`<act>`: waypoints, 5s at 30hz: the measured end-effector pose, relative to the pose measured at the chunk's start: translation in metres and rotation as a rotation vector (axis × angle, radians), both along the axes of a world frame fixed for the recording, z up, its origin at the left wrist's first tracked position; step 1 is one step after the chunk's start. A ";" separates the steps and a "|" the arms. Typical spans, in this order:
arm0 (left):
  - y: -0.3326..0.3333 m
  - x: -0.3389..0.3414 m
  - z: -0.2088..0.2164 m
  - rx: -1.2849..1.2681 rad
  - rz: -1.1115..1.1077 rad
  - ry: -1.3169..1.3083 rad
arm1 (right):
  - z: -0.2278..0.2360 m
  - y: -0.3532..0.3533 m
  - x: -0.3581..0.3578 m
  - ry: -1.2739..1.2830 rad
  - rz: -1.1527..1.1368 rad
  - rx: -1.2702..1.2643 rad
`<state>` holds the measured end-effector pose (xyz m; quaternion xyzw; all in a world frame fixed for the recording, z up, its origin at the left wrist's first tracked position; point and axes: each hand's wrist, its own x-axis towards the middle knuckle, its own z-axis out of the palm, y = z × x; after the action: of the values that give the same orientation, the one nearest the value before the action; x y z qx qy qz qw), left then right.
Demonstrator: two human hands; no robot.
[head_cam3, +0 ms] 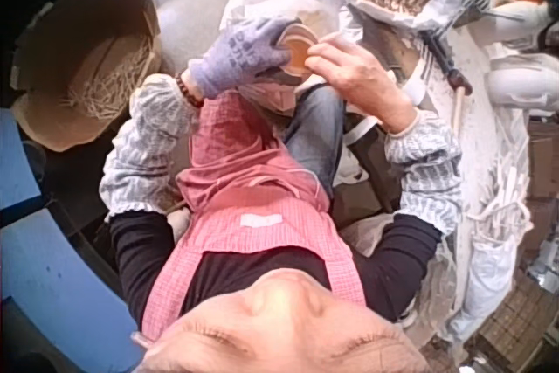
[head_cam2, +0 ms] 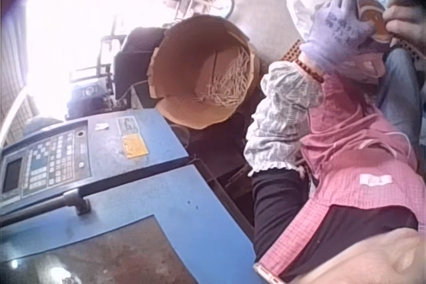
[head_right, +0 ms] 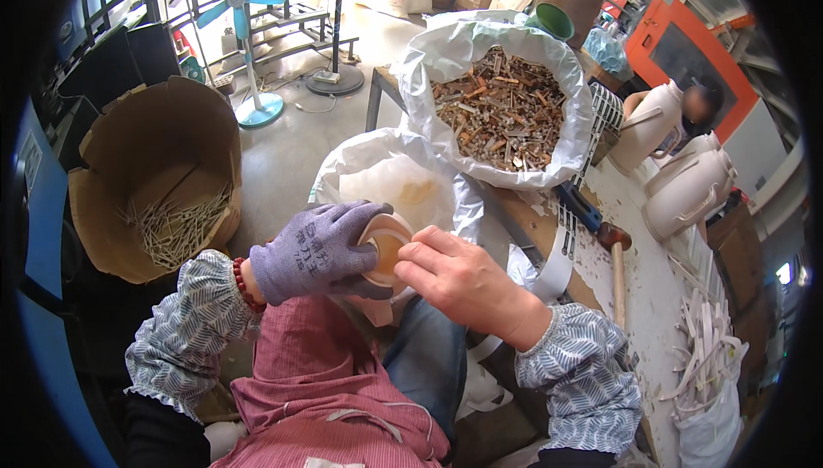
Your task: The person assembles a white thermos by inserting a cork stopper, attaching a handle, and securing a lid. They repeat this process for multiple units, placing finished thermoses on a nearby table.
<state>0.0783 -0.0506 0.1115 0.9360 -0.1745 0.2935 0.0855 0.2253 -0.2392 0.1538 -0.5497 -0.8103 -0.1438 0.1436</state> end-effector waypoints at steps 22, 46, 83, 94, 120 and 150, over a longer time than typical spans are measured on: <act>-0.010 0.006 -0.012 0.016 -0.076 0.045 | -0.015 -0.010 0.012 0.078 -0.154 -0.221; -0.028 -0.100 -0.070 -0.858 0.367 0.810 | -0.077 0.038 0.166 0.505 -0.751 0.276; -0.038 -0.056 -0.105 -1.379 0.123 0.148 | -0.131 0.015 -0.031 0.959 -0.210 -0.301; -0.016 -0.058 -0.115 -1.207 0.033 0.814 | -0.121 -0.006 -0.054 0.333 -0.269 -0.005; -0.020 -0.032 -0.098 -1.408 0.261 1.167 | -0.076 0.039 0.179 0.212 -0.843 0.159; -0.031 -0.098 -0.046 -0.539 -0.102 0.549 | -0.100 0.054 0.289 0.379 -0.927 0.263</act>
<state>-0.0195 -0.0815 0.0656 0.9138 -0.1078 0.0628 0.3865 0.5141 -0.1851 0.0541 -0.8447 -0.4166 -0.1908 0.2768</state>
